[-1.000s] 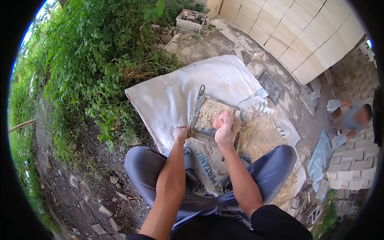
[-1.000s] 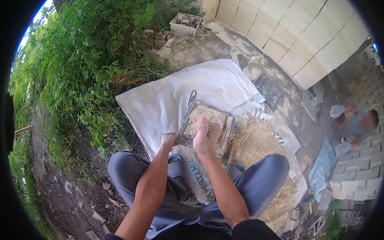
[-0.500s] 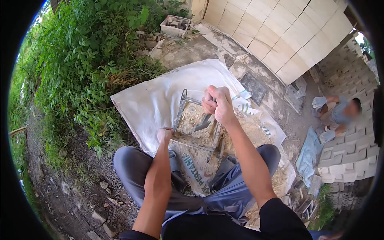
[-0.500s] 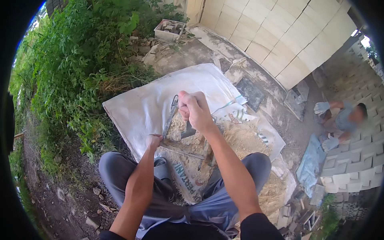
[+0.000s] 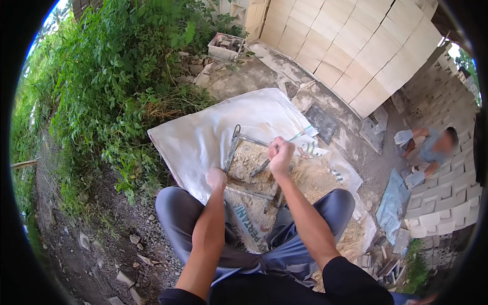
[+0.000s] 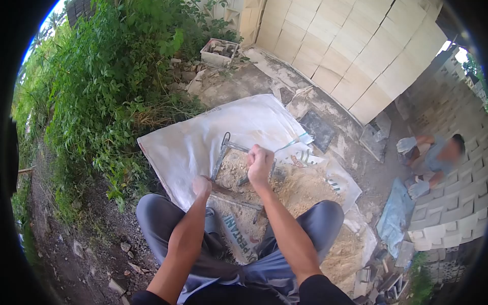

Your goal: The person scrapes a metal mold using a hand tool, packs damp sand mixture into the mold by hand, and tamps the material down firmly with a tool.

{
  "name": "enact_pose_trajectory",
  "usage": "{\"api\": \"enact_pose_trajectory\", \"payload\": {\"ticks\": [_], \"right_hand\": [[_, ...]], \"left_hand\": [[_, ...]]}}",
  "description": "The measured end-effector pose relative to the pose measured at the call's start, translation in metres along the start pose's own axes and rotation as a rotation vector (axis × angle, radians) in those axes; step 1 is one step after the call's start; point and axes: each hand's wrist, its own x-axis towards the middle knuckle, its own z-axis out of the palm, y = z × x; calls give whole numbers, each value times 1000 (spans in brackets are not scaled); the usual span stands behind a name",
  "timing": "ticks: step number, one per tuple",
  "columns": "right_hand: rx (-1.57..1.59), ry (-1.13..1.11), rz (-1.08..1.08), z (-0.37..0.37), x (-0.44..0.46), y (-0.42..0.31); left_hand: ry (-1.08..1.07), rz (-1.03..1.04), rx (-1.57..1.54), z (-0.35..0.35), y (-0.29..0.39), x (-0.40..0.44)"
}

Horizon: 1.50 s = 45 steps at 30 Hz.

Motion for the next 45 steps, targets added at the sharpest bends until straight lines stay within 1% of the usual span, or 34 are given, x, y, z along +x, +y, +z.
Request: {"api": "enact_pose_trajectory", "payload": {"ticks": [1,3,5,6,8,10,12,13,14,15,18,21,22,23,25,26,27,29,30,31,33,34,35,36,37,38,39,40,41,42,43,44,45], "right_hand": [[16,-44,-36,-1,2,-12],[41,-54,15,3,1,-41],[92,-228,-21,3,1,-51],[35,-213,-31,2,-3,-40],[2,-198,2,-7,-5,12],[-48,-198,19,-16,-1,21],[24,-219,59,-13,-3,10],[65,-225,77,-11,-4,6],[41,-259,10,-11,1,-5],[42,-255,22,-10,4,-19],[100,-265,-62,-7,11,-54],[26,-259,-40,-18,13,-17],[-64,-285,-37,-23,12,7],[-63,-279,-46,-23,9,16],[-17,-235,42,-16,7,23],[58,-200,-12,-12,4,23],[63,-203,-23,-8,1,24],[-124,1,-388,-1,1,23],[-235,-27,-441,-3,-1,20],[-234,-25,-449,-5,-3,17],[-312,-4,2,-7,-12,16],[-456,74,-22,-11,-11,30],[-455,77,-42,-12,-14,30],[-485,96,21,-12,-14,27],[-515,115,86,-12,-10,24],[-775,82,54,-11,-4,23],[-772,82,42,-10,-2,27],[-684,57,-30,-8,-2,31],[-596,31,-104,-6,1,31],[-610,-96,37,-7,1,14],[-603,-98,28,-8,4,11],[-436,-123,-23,-7,7,9],[-268,-146,-70,-9,8,8]], "left_hand": [[4,97,29,-5,0,-11],[-44,88,65,-23,9,-33],[-57,135,40,-26,8,-39],[-54,137,58,-25,6,-36],[-43,126,103,-21,6,-34],[-64,121,101,-23,12,-32],[-79,89,99,-26,10,-35],[-47,136,124,-25,10,-34],[-17,182,145,-22,11,-32],[-24,175,152,-20,8,-30],[-81,102,81,-17,3,-19],[-96,123,100,-17,2,-13],[-118,122,97,-17,0,-10],[-138,119,91,-16,-1,-9],[-109,125,104,-15,2,-13],[-86,118,121,-16,2,-14],[-76,126,119,-18,1,-15],[-107,96,97,-20,4,-13],[-126,86,97,-20,4,-11],[-124,93,95,-19,4,-12],[-101,105,95,-23,9,-18],[-95,119,87,-25,12,-20],[-112,90,126,-25,12,-20],[-124,68,163,-23,13,-16],[-112,87,150,-17,13,-10],[-81,106,233,-2,5,0],[-51,119,321,-4,10,-1],[-55,119,432,0,20,-4],[-92,312,415,0,27,-5],[-129,504,396,-10,43,-14],[-369,495,177,-20,59,-24],[-607,477,-44,-53,96,-56],[-722,597,-52,-81,129,-85]]}}
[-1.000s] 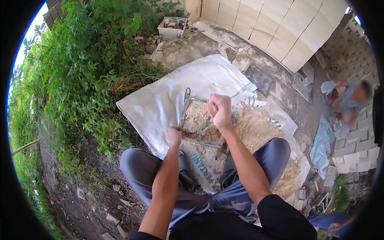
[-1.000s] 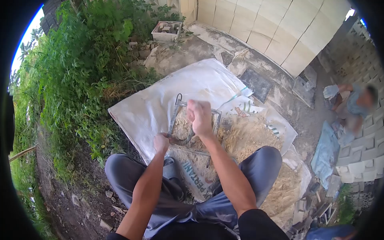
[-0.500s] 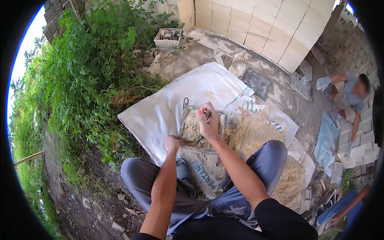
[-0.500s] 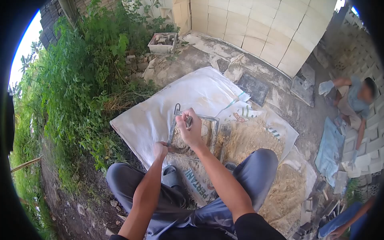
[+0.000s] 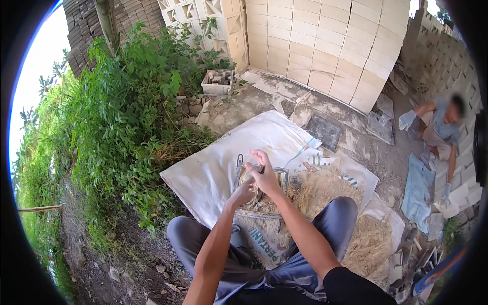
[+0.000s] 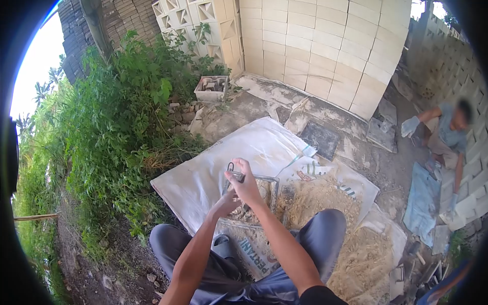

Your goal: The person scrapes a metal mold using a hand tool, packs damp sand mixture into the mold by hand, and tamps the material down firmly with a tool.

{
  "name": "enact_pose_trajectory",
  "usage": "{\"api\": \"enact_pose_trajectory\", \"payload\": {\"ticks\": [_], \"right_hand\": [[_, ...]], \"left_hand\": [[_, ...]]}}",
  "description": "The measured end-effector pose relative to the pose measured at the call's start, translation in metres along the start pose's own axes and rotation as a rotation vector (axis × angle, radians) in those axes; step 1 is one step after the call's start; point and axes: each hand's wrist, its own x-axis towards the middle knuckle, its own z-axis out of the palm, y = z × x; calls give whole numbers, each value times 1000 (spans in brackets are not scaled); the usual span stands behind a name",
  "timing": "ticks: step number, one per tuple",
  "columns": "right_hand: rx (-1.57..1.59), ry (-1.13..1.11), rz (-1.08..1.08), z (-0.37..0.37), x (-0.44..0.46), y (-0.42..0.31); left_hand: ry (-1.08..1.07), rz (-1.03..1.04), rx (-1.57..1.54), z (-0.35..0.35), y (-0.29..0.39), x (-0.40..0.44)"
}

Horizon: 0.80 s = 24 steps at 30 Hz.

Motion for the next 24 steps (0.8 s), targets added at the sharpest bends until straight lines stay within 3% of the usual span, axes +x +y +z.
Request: {"api": "enact_pose_trajectory", "payload": {"ticks": [1,2,4,5,6,8,12,14,15,17,18,20,22,24], "right_hand": [[75,-170,90,-11,2,-11],[79,-172,86,-17,6,-11],[770,-209,220,-26,5,-5],[1028,-261,318,-32,4,-11],[1032,-265,310,-36,4,-8],[1395,-374,331,-42,1,0],[1395,-382,353,-39,-1,-9],[1038,-356,353,-35,0,-10],[1033,-371,362,-32,0,-7],[563,-319,376,-27,3,0],[556,-328,378,-23,0,-18],[-255,-356,232,-14,-11,-47],[-671,-144,-87,3,-25,-25],[-839,-70,-212,2,-27,-31]], "left_hand": [[-120,117,-1,-1,31,-8],[-116,116,3,5,38,-2],[210,302,192,17,35,9],[232,326,221,13,35,10],[254,351,250,10,35,11],[209,358,291,-5,40,3],[187,88,392,-41,66,-9],[215,35,363,-49,66,-16],[216,46,342,-52,62,-18],[230,60,310,-55,51,-17],[266,147,231,-50,39,-16],[293,236,133,-47,28,-11],[226,282,154,-42,31,-9],[271,403,146,-39,31,-4]]}}
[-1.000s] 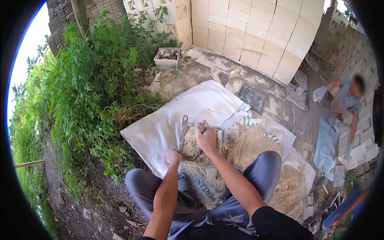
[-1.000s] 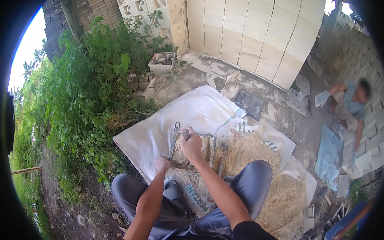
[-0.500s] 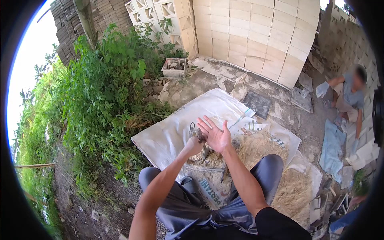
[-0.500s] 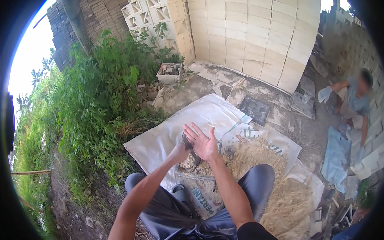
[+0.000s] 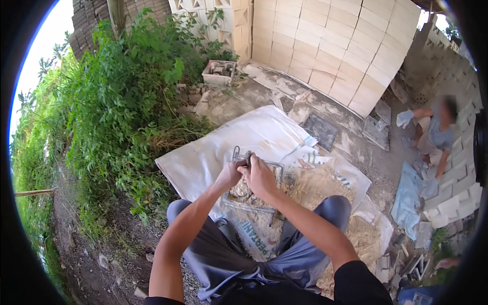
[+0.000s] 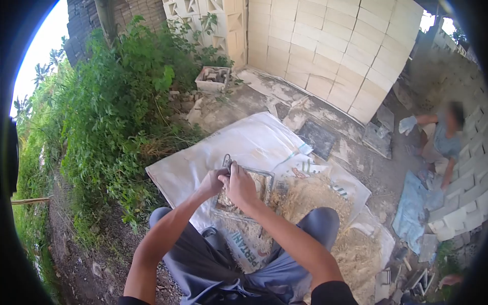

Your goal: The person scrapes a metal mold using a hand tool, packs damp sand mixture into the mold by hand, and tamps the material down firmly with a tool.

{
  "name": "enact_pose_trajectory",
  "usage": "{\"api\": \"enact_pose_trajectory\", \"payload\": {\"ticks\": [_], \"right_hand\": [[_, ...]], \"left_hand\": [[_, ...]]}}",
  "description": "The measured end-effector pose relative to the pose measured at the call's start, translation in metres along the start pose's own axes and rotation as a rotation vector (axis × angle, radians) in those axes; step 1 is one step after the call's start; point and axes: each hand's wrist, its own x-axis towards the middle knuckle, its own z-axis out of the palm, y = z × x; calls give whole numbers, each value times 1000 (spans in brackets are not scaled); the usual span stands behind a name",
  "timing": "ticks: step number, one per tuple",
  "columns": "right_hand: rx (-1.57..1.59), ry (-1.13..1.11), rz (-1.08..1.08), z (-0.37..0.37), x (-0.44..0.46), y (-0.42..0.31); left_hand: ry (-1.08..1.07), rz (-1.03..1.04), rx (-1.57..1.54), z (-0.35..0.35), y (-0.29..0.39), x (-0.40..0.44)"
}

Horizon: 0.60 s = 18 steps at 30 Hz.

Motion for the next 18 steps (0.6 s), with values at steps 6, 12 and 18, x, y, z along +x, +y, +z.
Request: {"api": "enact_pose_trajectory", "payload": {"ticks": [6,12,18], "right_hand": [[180,-160,257,3,18,27],[327,-27,36,-16,37,19],[453,5,-10,2,26,29]], "left_hand": [[-115,10,-148,-3,3,16],[-392,-184,509,33,-58,-3],[-628,-304,626,41,-84,-24]]}}
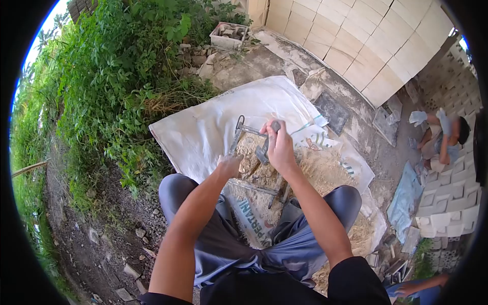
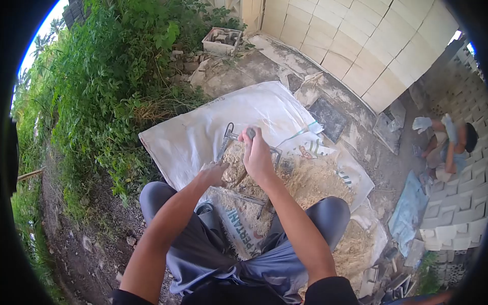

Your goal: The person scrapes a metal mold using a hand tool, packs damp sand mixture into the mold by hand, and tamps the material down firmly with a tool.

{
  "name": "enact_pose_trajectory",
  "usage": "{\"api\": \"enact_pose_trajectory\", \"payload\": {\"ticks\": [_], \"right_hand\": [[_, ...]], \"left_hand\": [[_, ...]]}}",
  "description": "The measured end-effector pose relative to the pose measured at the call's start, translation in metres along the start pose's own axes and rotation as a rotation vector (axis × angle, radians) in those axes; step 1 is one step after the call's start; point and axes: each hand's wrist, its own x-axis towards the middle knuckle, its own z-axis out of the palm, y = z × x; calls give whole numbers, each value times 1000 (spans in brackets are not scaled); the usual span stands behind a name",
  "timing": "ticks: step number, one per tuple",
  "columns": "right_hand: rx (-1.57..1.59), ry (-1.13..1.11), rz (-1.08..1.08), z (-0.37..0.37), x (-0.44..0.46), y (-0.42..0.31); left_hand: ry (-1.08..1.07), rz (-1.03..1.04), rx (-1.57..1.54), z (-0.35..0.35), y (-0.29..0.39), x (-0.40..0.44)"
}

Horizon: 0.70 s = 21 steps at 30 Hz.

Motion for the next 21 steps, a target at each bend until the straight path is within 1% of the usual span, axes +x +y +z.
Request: {"api": "enact_pose_trajectory", "payload": {"ticks": [1,2,4,5,6,8,9,11,12,13,14,16,17,18,19,20,21], "right_hand": [[10,-17,68,5,-5,15],[15,-17,64,3,-2,16],[94,62,202,2,5,19],[135,166,189,5,5,18],[137,151,196,4,9,11],[201,126,61,-4,18,-6],[205,104,29,-9,23,-25],[216,70,39,-7,20,-27],[227,43,34,-6,17,-27],[303,31,108,11,5,7],[294,40,106,13,1,16],[138,-8,110,12,3,19],[156,23,151,11,7,22],[153,29,145,8,10,18],[196,101,110,3,15,9],[237,165,83,-3,16,0],[243,128,82,-13,22,-16]], "left_hand": [[14,-66,27,13,-2,2],[17,-71,29,23,-5,-1],[-38,-81,239,40,-9,-5],[-63,-111,218,47,-10,-6],[-70,-119,207,53,-10,-6],[46,-146,136,66,-11,-3],[29,-144,132,77,-12,-1],[214,-208,199,92,-11,6],[204,-202,200,92,-12,6],[148,-185,167,91,-14,4],[107,-169,135,83,-13,4],[118,-161,95,62,-4,-6],[108,-175,104,63,-4,-2],[93,-190,116,70,-8,3],[210,-183,134,100,-22,22],[209,-180,128,96,-22,19],[191,-175,111,89,-17,11]]}}
